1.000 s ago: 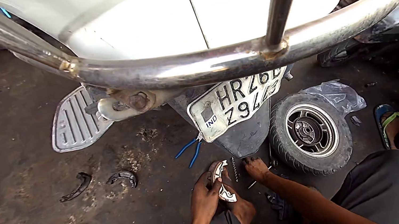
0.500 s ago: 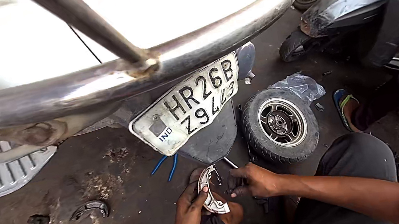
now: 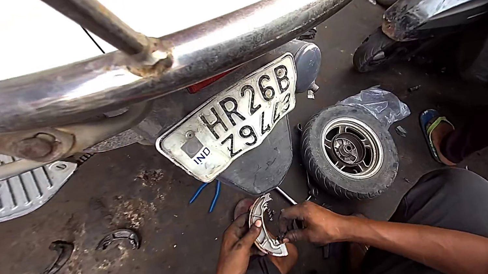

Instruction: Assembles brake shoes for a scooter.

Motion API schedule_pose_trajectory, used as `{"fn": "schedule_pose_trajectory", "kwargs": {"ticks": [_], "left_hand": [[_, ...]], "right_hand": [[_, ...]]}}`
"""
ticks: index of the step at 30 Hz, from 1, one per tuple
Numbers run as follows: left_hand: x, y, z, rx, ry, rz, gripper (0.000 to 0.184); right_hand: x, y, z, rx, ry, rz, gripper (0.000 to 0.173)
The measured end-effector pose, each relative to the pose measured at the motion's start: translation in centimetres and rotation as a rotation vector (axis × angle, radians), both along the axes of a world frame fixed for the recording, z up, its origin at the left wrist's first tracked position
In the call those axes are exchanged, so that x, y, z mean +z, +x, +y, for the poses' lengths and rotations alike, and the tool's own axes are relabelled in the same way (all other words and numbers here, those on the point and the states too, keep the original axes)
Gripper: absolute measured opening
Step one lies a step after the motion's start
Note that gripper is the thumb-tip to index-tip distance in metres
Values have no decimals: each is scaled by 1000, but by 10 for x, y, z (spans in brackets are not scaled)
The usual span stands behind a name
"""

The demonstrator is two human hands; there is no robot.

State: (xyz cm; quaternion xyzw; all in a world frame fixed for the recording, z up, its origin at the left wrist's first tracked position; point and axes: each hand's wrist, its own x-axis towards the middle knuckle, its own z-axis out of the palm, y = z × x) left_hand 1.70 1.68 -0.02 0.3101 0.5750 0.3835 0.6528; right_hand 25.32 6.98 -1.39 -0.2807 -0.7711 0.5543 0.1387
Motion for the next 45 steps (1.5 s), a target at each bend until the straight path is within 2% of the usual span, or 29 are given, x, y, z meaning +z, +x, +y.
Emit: {"fn": "schedule_pose_trajectory", "kwargs": {"ticks": [9, 13, 16, 18, 22, 24, 29, 33, 36, 38, 40, 43, 45], "left_hand": [[3, 5, -1, -21, 7, 2, 28], [-4, 3, 0, -19, 17, 111, 28], [-7, 6, -2, 82, -57, 122, 26], [-9, 11, -5, 214, -164, 68, 32], [-18, 36, -8, 580, -331, -82, 39], [-19, 52, -7, 695, -373, -145, 42], [-12, 107, -4, 812, -410, -290, 43], [-10, 155, -1, 837, -396, -334, 37], [-9, 168, -17, 757, -390, -278, 45], [-18, 163, -28, 604, -452, -162, 53], [-41, 153, -33, 414, -526, -14, 50], [-105, 144, -19, -3, -405, 296, 32], [-141, 150, 0, -390, -244, 574, 33]], "right_hand": [[-4, 1, -7, 22, 107, -37, 22], [-9, 2, -1, -28, 77, -213, 28], [-15, 4, 2, -136, -44, -374, 29], [-17, 5, 1, -234, -207, -420, 31], [-18, 1, -8, -383, -745, -325, 52], [-14, -2, -14, -424, -898, -251, 59], [-14, -4, -13, -585, -936, -86, 52], [-24, 4, 0, -737, -781, -102, 42], [-27, 17, 14, -817, -700, -144, 39], [-29, 30, 33, -843, -543, -185, 37], [-30, 45, 48, -845, -427, -216, 38], [-24, 55, 64, -874, -433, -151, 42], [-20, 59, 67, -878, -425, -138, 42]]}}
